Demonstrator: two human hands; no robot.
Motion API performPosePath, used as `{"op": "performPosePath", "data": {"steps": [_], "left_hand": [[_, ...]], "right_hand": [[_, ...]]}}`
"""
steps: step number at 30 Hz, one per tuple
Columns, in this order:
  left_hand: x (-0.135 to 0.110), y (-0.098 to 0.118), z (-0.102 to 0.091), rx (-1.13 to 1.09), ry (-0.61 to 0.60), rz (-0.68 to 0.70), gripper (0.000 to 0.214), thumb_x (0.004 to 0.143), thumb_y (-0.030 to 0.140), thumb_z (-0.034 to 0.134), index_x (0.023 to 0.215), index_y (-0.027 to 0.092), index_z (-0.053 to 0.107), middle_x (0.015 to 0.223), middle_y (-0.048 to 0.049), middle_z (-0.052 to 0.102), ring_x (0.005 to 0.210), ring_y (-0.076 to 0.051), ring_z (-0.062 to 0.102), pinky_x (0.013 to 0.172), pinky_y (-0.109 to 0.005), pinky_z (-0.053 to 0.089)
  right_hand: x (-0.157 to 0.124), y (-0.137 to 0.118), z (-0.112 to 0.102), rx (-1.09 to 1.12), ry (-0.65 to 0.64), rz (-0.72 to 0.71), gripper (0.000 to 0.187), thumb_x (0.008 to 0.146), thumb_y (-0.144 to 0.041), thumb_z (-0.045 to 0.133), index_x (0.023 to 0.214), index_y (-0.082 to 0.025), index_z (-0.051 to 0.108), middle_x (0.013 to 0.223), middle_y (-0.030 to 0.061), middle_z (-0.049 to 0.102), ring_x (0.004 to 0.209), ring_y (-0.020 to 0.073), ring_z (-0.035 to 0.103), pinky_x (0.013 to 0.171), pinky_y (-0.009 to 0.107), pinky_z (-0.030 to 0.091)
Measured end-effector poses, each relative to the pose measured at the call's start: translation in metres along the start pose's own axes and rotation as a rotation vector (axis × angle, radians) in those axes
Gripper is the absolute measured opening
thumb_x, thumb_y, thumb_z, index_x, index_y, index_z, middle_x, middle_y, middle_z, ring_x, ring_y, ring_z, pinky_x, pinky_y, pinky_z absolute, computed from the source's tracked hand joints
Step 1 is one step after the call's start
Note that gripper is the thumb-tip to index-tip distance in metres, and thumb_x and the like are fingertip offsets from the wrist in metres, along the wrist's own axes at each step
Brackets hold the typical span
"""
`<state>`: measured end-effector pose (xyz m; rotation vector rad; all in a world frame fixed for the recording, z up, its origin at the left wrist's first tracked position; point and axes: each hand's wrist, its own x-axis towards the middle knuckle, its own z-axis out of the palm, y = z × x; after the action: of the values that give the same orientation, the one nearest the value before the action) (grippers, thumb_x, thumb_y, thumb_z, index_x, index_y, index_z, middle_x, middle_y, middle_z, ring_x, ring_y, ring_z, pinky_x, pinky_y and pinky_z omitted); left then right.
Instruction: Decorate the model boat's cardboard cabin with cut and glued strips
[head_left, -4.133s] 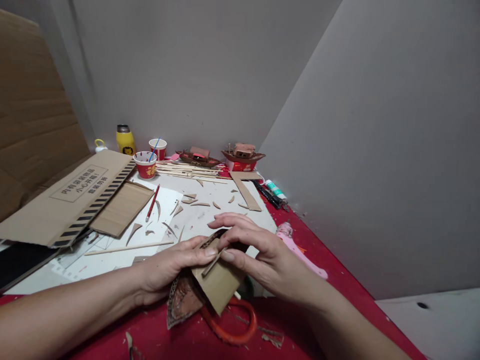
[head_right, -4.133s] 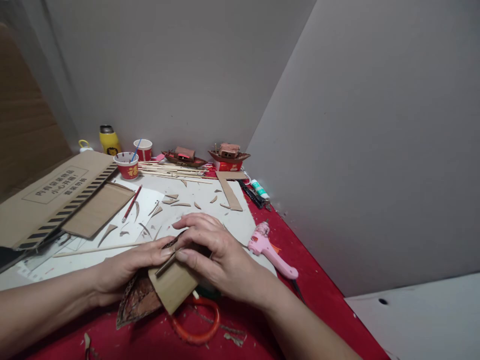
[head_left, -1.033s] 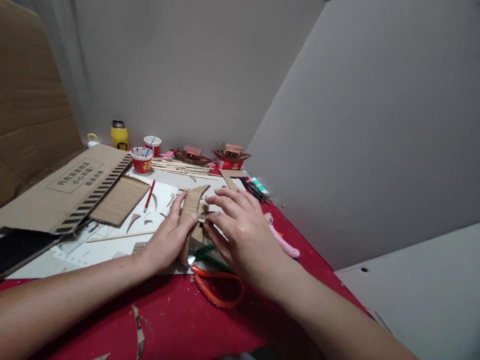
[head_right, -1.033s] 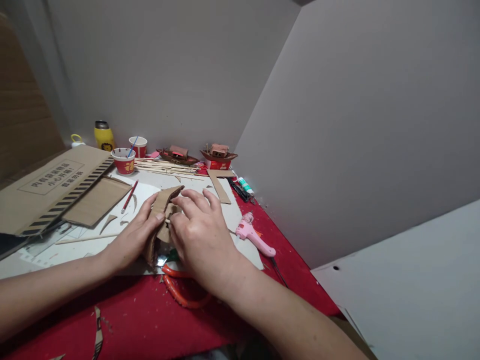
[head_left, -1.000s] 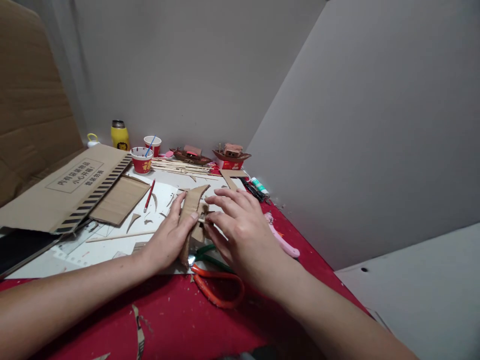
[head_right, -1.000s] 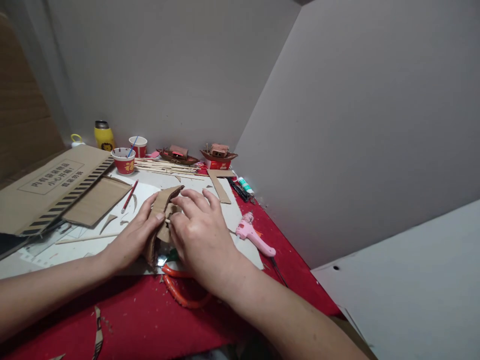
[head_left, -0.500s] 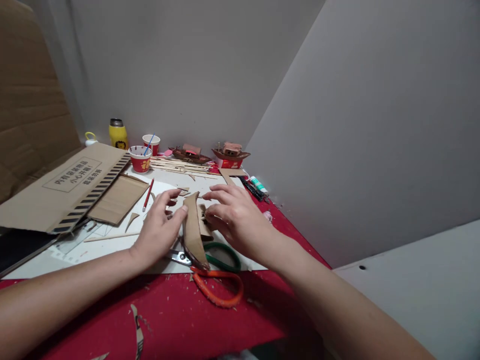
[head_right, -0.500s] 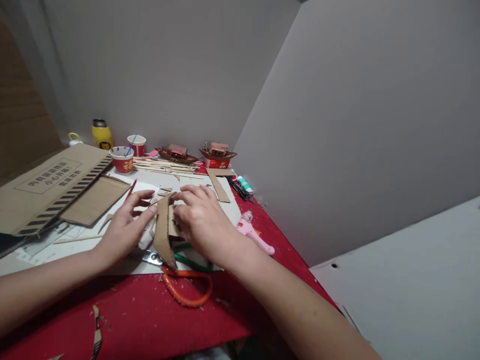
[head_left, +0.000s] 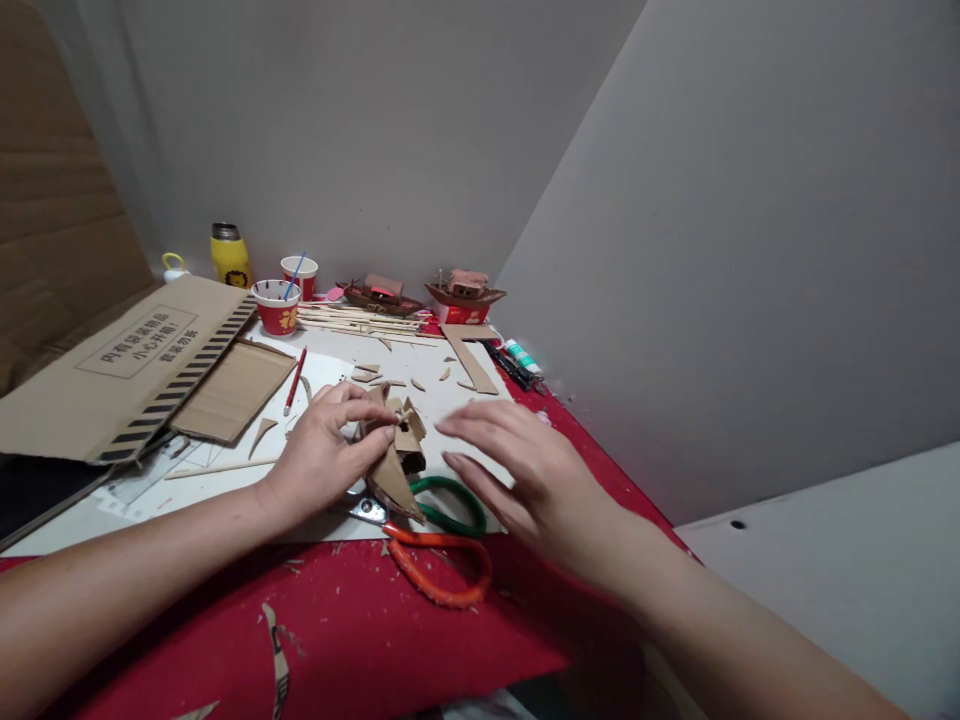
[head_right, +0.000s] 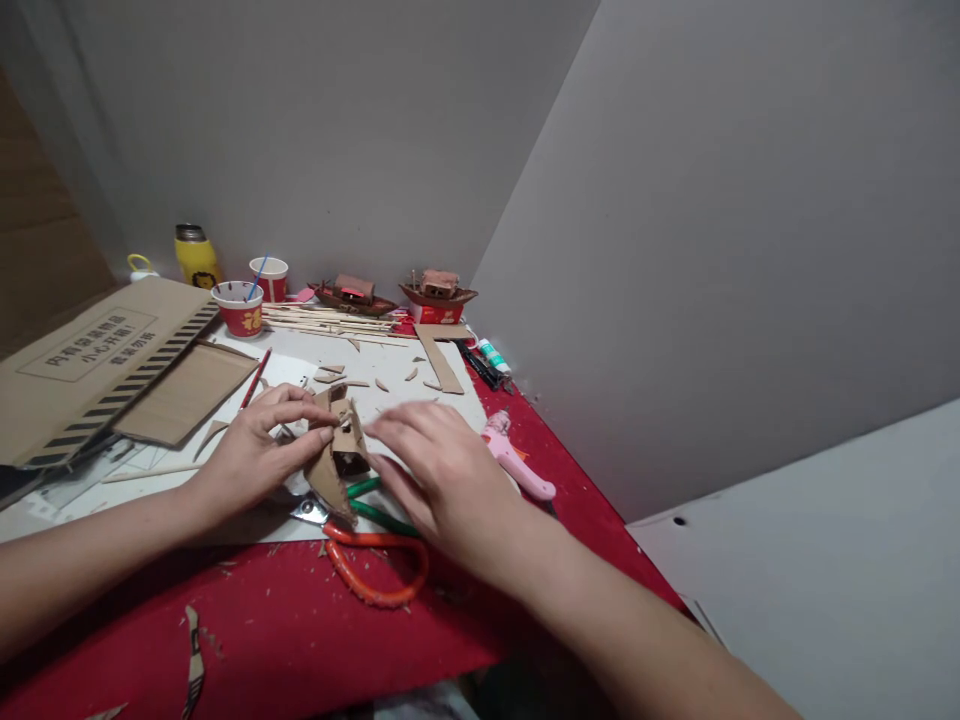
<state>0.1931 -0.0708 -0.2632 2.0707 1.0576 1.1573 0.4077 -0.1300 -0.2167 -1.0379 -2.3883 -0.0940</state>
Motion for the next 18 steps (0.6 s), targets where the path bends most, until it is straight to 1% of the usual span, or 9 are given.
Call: {"op": "performPosePath", "data": {"steps": [2,3,5,7,8,10,12,15,18], "left_hand": [[0.001,0.002,-0.001,0.034,-0.001,-0.004,0.009,0.082,0.024,0.061,0.076,0.021,0.068,0.091,-0.0029,0.063,0.098,-0.023,0.057,0.092,-0.039,0.043],[0.001,0.003,0.000,0.038,-0.003,-0.011,0.009,0.081,0.024,0.061,0.075,0.021,0.065,0.091,-0.0029,0.063,0.099,-0.023,0.057,0.092,-0.039,0.042],[0.002,0.004,0.000,0.005,-0.012,-0.052,0.006,0.081,0.023,0.060,0.078,0.020,0.063,0.091,-0.0030,0.064,0.097,-0.022,0.059,0.091,-0.037,0.044],[0.004,0.003,0.002,-0.051,-0.020,-0.104,0.008,0.082,0.023,0.060,0.087,0.019,0.064,0.092,-0.0032,0.065,0.092,-0.021,0.060,0.087,-0.036,0.046],[0.005,0.003,0.002,-0.070,-0.020,-0.115,0.010,0.082,0.024,0.060,0.089,0.019,0.065,0.093,-0.0034,0.066,0.090,-0.020,0.061,0.086,-0.035,0.046],[0.006,0.001,0.003,-0.080,-0.005,-0.105,0.011,0.081,0.025,0.062,0.087,0.018,0.068,0.090,-0.0033,0.066,0.086,-0.019,0.061,0.084,-0.034,0.047],[0.007,-0.002,0.003,-0.097,0.016,-0.094,0.009,0.078,0.025,0.065,0.080,0.018,0.070,0.084,-0.0026,0.065,0.082,-0.018,0.061,0.081,-0.033,0.048],[0.006,-0.004,0.003,-0.156,0.049,-0.121,0.008,0.074,0.026,0.070,0.077,0.018,0.072,0.078,-0.0017,0.065,0.076,-0.017,0.061,0.076,-0.031,0.048],[0.005,-0.005,0.004,-0.204,0.070,-0.143,0.007,0.074,0.025,0.071,0.076,0.019,0.073,0.077,-0.0014,0.067,0.075,-0.016,0.061,0.074,-0.030,0.048]], "right_hand": [[-0.026,-0.011,-0.001,0.011,-0.100,0.102,0.017,0.095,-0.016,0.050,0.107,-0.016,0.062,0.098,0.0111,0.068,0.092,0.0226,0.062,0.081,0.039,0.053],[-0.038,-0.016,0.002,0.006,-0.169,0.165,0.018,0.094,-0.017,0.051,0.107,-0.016,0.062,0.098,0.0114,0.068,0.090,0.0229,0.063,0.079,0.039,0.055],[-0.056,-0.024,0.010,0.012,-0.298,0.239,0.024,0.092,-0.017,0.053,0.115,-0.013,0.060,0.105,0.0137,0.066,0.093,0.0242,0.063,0.082,0.040,0.056],[-0.065,-0.027,0.021,-0.019,-0.351,0.251,0.031,0.091,-0.014,0.053,0.121,-0.010,0.057,0.113,0.0166,0.064,0.100,0.0268,0.061,0.087,0.043,0.054],[-0.065,-0.028,0.026,-0.048,-0.368,0.245,0.033,0.090,-0.012,0.051,0.123,-0.008,0.056,0.115,0.0175,0.063,0.102,0.0277,0.060,0.089,0.044,0.053],[-0.060,-0.026,0.034,-0.113,-0.416,0.234,0.033,0.090,-0.009,0.048,0.122,-0.008,0.056,0.111,0.0170,0.064,0.098,0.0279,0.060,0.087,0.044,0.052],[-0.051,-0.024,0.036,-0.161,-0.494,0.239,0.028,0.089,-0.006,0.046,0.113,-0.010,0.059,0.101,0.0139,0.065,0.089,0.0261,0.061,0.081,0.042,0.051],[-0.036,-0.023,0.030,-0.173,-0.603,0.260,0.021,0.084,-0.004,0.048,0.099,-0.013,0.060,0.092,0.0106,0.065,0.081,0.0236,0.061,0.074,0.036,0.048],[-0.031,-0.022,0.017,-0.130,-0.705,0.278,0.020,0.078,-0.006,0.051,0.095,-0.015,0.058,0.089,0.0092,0.066,0.076,0.0218,0.063,0.067,0.032,0.045]]}}
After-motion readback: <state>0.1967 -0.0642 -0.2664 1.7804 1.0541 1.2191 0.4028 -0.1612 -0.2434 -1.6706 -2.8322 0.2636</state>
